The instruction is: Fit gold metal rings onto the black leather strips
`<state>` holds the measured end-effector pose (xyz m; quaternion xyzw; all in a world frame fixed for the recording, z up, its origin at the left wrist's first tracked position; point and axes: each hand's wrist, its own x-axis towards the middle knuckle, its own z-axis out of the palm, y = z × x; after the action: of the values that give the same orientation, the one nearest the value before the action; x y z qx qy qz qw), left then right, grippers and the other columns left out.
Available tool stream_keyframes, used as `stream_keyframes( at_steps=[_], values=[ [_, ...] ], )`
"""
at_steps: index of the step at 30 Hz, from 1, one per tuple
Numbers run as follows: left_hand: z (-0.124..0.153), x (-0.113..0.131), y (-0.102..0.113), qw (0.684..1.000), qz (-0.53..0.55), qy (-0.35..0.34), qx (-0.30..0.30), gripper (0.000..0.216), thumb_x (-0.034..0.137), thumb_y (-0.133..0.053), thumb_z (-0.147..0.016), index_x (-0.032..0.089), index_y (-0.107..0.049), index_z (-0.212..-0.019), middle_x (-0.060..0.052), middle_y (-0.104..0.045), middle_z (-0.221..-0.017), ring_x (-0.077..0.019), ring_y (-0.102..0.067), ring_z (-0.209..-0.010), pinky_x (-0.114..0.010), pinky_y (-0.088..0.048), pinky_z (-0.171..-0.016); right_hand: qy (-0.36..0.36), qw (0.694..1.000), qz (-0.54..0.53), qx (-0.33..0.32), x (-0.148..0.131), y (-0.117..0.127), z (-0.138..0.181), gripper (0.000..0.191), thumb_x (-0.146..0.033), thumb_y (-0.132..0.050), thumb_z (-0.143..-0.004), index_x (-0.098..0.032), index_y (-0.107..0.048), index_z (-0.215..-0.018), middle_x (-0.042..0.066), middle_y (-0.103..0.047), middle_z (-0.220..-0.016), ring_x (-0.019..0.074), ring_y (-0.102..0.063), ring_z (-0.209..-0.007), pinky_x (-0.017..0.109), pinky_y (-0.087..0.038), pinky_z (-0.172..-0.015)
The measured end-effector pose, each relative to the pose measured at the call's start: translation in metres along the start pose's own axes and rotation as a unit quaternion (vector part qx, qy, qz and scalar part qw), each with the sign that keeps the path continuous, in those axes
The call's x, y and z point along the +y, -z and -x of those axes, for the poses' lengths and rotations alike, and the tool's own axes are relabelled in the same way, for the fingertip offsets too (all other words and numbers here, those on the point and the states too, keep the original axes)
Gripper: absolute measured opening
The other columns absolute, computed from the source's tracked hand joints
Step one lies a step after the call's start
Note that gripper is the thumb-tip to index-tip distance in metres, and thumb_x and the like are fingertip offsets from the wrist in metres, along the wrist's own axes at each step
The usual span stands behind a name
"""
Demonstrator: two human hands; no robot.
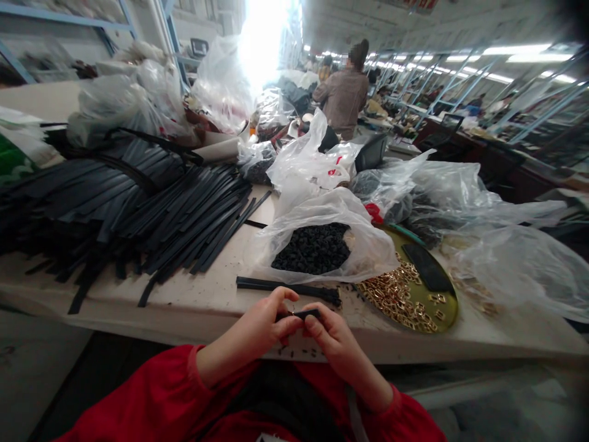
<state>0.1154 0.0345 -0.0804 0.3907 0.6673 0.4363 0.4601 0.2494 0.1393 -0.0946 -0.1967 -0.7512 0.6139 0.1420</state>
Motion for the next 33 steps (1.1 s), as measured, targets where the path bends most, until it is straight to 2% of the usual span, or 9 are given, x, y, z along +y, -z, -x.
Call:
stream_keyframes(
  at_steps=[2, 3, 5, 8, 16, 20, 27, 30, 33],
  values=[
    [-0.005, 0.002, 0.002, 0.997, -0.067, -0.031, 0.011, 0.016, 0.028, -0.044, -0.079, 0.018, -0.053, -0.088, 0.004, -0.055, -0.066, -0.0105, -0.049, -0.057, -0.02, -0.036, -0.052, 0.005, 0.997, 0.08, 0.012, 0.002, 0.027, -0.023, 0.032, -0.042, -0.037, -0.086, -0.019, -0.058, -0.083, 0.002, -0.059, -0.07, 0.0151, -0.054, -0.063, 0.025, -0.041, -0.058],
    [-0.008, 0.003, 0.003, 0.995, -0.094, -0.038, 0.019, 0.016, 0.028, -0.042, -0.08, 0.018, -0.054, -0.082, 0.003, -0.054, -0.066, -0.0109, -0.049, -0.059, -0.021, -0.035, -0.054, 0.007, 0.986, 0.151, 0.071, 0.004, 0.041, -0.037, 0.033, -0.042, -0.034, -0.087, -0.018, -0.058, -0.083, 0.002, -0.059, -0.068, 0.0152, -0.054, -0.063, 0.025, -0.041, -0.058],
    [-0.015, 0.004, 0.004, 0.992, -0.119, -0.036, 0.031, 0.019, 0.03, -0.041, -0.081, 0.017, -0.054, -0.075, 0.004, -0.052, -0.063, -0.0115, -0.048, -0.061, -0.021, -0.033, -0.055, -0.008, 0.916, 0.371, 0.154, 0.01, 0.065, -0.065, 0.029, -0.036, -0.036, -0.087, -0.017, -0.058, -0.083, 0.004, -0.061, -0.075, 0.0167, -0.056, -0.071, 0.026, -0.041, -0.065],
    [-0.025, 0.003, 0.005, 0.993, -0.115, -0.021, 0.031, 0.022, 0.032, -0.039, -0.082, 0.017, -0.052, -0.073, 0.004, -0.049, -0.06, -0.0111, -0.047, -0.058, -0.021, -0.032, -0.053, -0.06, 0.825, 0.548, 0.125, 0.02, 0.079, -0.099, 0.017, -0.027, -0.047, -0.082, -0.016, -0.06, -0.083, 0.01, -0.062, -0.086, 0.0207, -0.058, -0.079, 0.03, -0.041, -0.069],
    [-0.033, 0.0, 0.004, 0.994, -0.107, -0.008, 0.03, 0.023, 0.035, -0.039, -0.081, 0.017, -0.051, -0.072, 0.004, -0.048, -0.06, -0.011, -0.045, -0.058, -0.021, -0.032, -0.052, -0.095, 0.808, 0.576, 0.078, 0.026, 0.065, -0.115, 0.011, -0.016, -0.055, -0.074, -0.01, -0.061, -0.081, 0.02, -0.062, -0.09, 0.0296, -0.061, -0.084, 0.037, -0.041, -0.07],
    [-0.028, 0.001, 0.004, 0.995, -0.091, -0.018, 0.039, 0.026, 0.037, -0.039, -0.081, 0.017, -0.052, -0.07, 0.004, -0.047, -0.057, -0.0104, -0.044, -0.055, -0.02, -0.031, -0.05, -0.09, 0.83, 0.542, 0.099, 0.023, 0.071, -0.114, 0.011, -0.013, -0.053, -0.073, -0.011, -0.062, -0.079, 0.02, -0.064, -0.088, 0.0288, -0.061, -0.086, 0.037, -0.041, -0.073],
    [-0.025, 0.007, 0.007, 0.993, -0.037, -0.064, 0.089, 0.028, 0.037, -0.037, -0.082, 0.016, -0.053, -0.073, 0.006, -0.045, -0.052, -0.0092, -0.043, -0.049, -0.02, -0.031, -0.049, -0.016, 0.915, 0.373, 0.155, 0.011, 0.073, -0.09, 0.029, -0.031, -0.04, -0.083, -0.015, -0.057, -0.1, 0.007, -0.065, -0.084, 0.0173, -0.061, -0.075, 0.029, -0.048, -0.068],
    [-0.032, 0.015, 0.004, 0.987, -0.042, -0.086, 0.127, 0.028, 0.036, -0.037, -0.082, 0.016, -0.054, -0.072, 0.005, -0.046, -0.052, -0.0093, -0.043, -0.05, -0.02, -0.031, -0.049, -0.022, 0.978, 0.131, 0.159, 0.005, 0.057, -0.076, 0.031, -0.036, -0.045, -0.081, -0.016, -0.056, -0.102, 0.004, -0.064, -0.084, 0.0138, -0.061, -0.069, 0.028, -0.05, -0.065],
    [-0.04, 0.018, 0.002, 0.981, -0.059, -0.101, 0.154, 0.029, 0.037, -0.036, -0.083, 0.016, -0.055, -0.074, 0.005, -0.047, -0.053, -0.0097, -0.044, -0.051, -0.02, -0.031, -0.048, -0.057, 0.974, -0.157, 0.151, -0.001, 0.04, -0.067, 0.032, -0.038, -0.063, -0.069, -0.02, -0.06, -0.095, 0.0, -0.064, -0.082, 0.0109, -0.06, -0.064, 0.028, -0.051, -0.065]
  ],
)
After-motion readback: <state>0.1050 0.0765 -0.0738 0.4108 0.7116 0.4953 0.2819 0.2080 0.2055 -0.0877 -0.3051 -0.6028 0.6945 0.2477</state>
